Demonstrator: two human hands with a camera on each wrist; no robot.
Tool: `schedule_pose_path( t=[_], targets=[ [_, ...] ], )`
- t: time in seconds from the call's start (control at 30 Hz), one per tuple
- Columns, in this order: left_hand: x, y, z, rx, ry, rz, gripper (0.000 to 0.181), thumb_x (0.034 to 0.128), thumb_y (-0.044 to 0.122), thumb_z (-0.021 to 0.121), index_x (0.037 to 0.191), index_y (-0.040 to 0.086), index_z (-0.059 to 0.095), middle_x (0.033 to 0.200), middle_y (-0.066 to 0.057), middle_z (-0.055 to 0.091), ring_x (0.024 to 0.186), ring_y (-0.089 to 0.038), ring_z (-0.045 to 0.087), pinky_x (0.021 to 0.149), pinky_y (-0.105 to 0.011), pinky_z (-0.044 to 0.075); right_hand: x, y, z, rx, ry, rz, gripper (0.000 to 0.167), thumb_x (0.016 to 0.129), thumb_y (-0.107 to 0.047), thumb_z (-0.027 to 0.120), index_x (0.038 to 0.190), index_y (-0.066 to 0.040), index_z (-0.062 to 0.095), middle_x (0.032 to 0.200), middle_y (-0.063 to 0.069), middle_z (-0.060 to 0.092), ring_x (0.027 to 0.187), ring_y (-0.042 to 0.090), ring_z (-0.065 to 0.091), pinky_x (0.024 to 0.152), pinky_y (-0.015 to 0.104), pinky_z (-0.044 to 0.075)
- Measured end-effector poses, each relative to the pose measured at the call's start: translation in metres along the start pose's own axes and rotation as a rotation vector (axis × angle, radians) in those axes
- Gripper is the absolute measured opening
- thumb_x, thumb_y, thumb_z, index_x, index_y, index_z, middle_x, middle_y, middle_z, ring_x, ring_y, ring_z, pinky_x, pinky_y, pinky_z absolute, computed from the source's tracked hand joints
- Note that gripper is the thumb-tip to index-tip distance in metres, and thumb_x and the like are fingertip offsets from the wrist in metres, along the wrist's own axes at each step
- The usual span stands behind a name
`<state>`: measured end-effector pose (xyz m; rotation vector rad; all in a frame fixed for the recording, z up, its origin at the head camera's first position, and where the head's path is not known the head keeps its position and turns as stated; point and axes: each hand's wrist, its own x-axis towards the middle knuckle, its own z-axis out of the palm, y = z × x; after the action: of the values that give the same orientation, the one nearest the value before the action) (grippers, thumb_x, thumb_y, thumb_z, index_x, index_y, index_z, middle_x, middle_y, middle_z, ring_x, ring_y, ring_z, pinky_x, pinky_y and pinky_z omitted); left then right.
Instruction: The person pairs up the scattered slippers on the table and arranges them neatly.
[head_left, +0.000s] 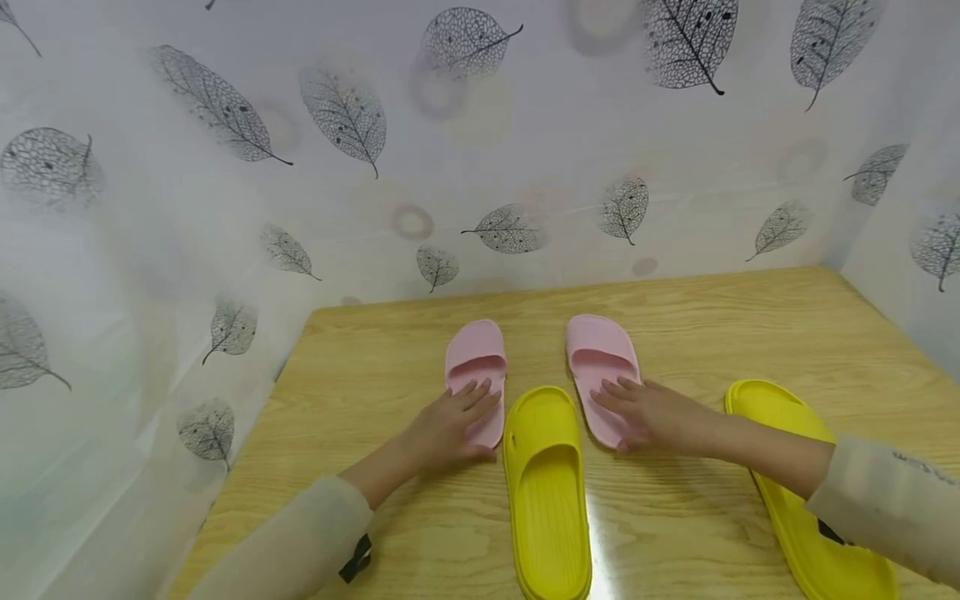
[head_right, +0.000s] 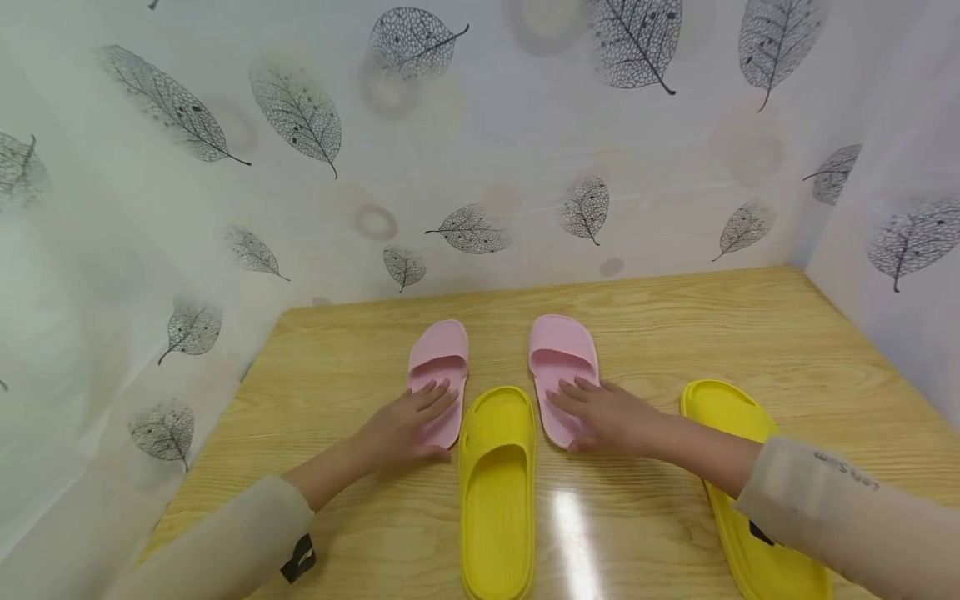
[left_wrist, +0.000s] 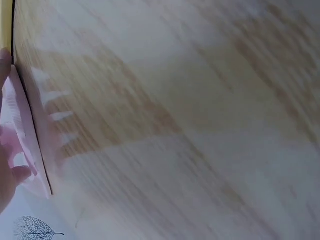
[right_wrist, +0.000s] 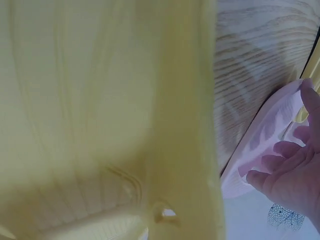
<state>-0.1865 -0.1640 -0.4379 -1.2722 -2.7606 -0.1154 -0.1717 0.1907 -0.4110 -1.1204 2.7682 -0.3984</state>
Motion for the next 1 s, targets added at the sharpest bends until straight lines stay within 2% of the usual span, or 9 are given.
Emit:
schedule_pose_path(
  t=[0.17,0.37,0.57,0.73,0.83,1.0],
  targets=[
    [-0.003,0.001,0.002,0.070,-0.009,0.000,0.075,0.0818,0.060,0.060,0.139,0.013,0.049,0.143,-0.011,0.046,0.128,-0.030,0.047,0.099,-0.045,0.044,-0.003,0.001,0.004,0.000,-0.053,-0.010,0.064,0.085,-0.034,0.067,0.138,-0.003,0.047,0.141,0.027,0.042,0.128,0.049,0.038,0.100,0.063,0.033],
    [-0.005,0.005,0.000,0.123,-0.022,0.022,0.066,0.0853,0.058,0.057,0.135,0.014,0.053,0.137,-0.010,0.053,0.123,-0.031,0.053,0.097,-0.045,0.046,-0.005,0.001,0.009,-0.012,-0.061,-0.059,0.058,0.087,-0.030,0.065,0.136,-0.003,0.049,0.140,0.028,0.042,0.126,0.050,0.039,0.100,0.060,0.036],
    [-0.009,0.008,-0.003,0.098,-0.067,0.015,0.059,0.0898,0.052,0.054,0.136,0.015,0.053,0.140,-0.011,0.050,0.126,-0.033,0.049,0.099,-0.046,0.045,-0.007,0.002,0.013,0.002,-0.037,-0.109,0.053,0.090,-0.026,0.062,0.135,-0.001,0.050,0.139,0.030,0.041,0.125,0.054,0.038,0.098,0.061,0.036],
    [-0.007,0.008,-0.007,0.058,-0.165,-0.029,0.056,0.0933,0.050,0.050,0.138,0.017,0.050,0.144,-0.010,0.044,0.131,-0.033,0.043,0.103,-0.047,0.040,-0.007,0.003,0.015,-0.061,-0.006,-0.154,0.049,0.091,-0.026,0.061,0.133,-0.003,0.053,0.137,0.028,0.046,0.122,0.054,0.042,0.095,0.060,0.040],
    [-0.007,0.008,-0.009,0.038,-0.217,-0.043,0.055,0.0945,0.050,0.047,0.140,0.018,0.048,0.146,-0.010,0.042,0.133,-0.033,0.040,0.105,-0.048,0.038,-0.008,0.002,0.014,-0.059,-0.008,-0.157,0.048,0.091,-0.026,0.060,0.133,-0.003,0.053,0.137,0.027,0.046,0.122,0.054,0.042,0.095,0.060,0.041],
    [-0.006,0.007,-0.008,0.030,-0.222,-0.030,0.055,0.0947,0.049,0.047,0.139,0.017,0.049,0.146,-0.011,0.042,0.133,-0.035,0.040,0.106,-0.048,0.037,-0.008,0.000,0.010,-0.035,-0.041,-0.132,0.048,0.092,-0.025,0.059,0.135,-0.004,0.052,0.139,0.026,0.044,0.124,0.053,0.039,0.096,0.060,0.039]
  ],
)
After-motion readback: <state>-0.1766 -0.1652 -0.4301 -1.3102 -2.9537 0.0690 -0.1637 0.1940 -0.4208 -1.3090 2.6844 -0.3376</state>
